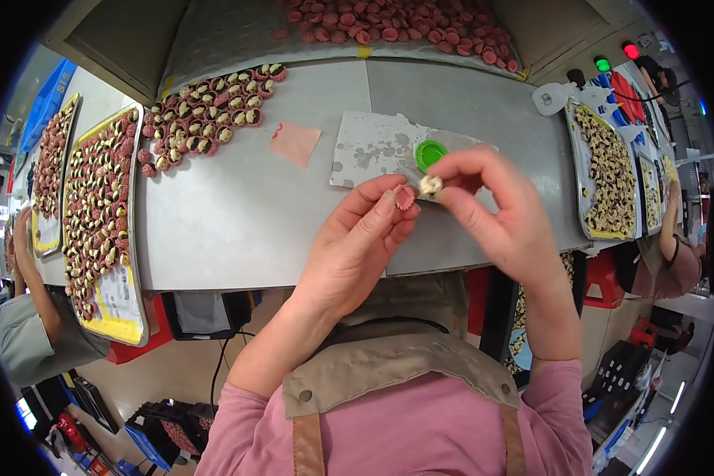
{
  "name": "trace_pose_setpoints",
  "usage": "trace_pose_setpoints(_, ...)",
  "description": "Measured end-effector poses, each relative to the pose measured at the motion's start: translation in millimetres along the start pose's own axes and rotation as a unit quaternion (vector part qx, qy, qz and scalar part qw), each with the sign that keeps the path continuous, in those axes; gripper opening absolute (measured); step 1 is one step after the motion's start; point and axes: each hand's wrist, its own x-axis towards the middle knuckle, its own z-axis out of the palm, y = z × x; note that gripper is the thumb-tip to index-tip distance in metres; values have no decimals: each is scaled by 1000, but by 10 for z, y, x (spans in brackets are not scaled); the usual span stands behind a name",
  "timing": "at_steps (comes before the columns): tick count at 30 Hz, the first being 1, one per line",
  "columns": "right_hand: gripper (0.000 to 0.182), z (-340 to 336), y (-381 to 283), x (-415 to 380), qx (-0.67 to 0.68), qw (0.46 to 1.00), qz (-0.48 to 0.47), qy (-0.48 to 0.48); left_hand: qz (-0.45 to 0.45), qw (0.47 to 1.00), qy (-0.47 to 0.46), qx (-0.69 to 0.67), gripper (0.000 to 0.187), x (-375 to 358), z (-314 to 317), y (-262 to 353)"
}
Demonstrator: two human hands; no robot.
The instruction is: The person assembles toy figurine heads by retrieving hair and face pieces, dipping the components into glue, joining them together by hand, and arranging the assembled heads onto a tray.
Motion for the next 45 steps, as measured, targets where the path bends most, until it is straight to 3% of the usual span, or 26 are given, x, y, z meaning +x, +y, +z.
trace_pose_setpoints(8,18,247,97,-62,-91,991,-86,50,69,997,8,41,28,-1,7,-92)
trace_pose_setpoints(14,21,252,159,-180,-11,998,-48,30,138,980,10,143,30,-32,20,-168)
trace_pose_setpoints(17,26,224,146,-193,9,995,-86,57,57,989,-35,134,41,-47,38,-77)
trace_pose_setpoints(20,29,203,253,-260,-18,993,-118,-10,33,983,-40,178,57,-39,102,-61)
trace_pose_setpoints(23,28,259,307,-336,21,993,-105,53,98,980,-66,160,72,-32,116,-142)
trace_pose_setpoints(27,28,354,393,-462,101,992,-29,68,137,880,-118,439,70,-26,104,-221)
trace_pose_setpoints(30,27,369,505,-474,114,989,-50,77,148,839,-95,516,61,-11,106,-238)
trace_pose_setpoints(33,27,387,533,-461,112,988,-58,89,107,886,-55,448,57,-17,184,-245)
trace_pose_setpoints(36,26,398,503,-495,132,986,-24,96,35,892,-57,448,62,-26,232,-155)
trace_pose_setpoints(39,27,428,543,-517,91,982,-99,132,-38,944,-70,319,58,-41,309,-55)
trace_pose_setpoints(42,26,426,521,-558,60,983,-109,133,-117,921,-82,363,60,-1,348,80)
trace_pose_setpoints(45,33,459,561,-544,20,980,-144,135,-126,926,-66,350,59,12,362,62)
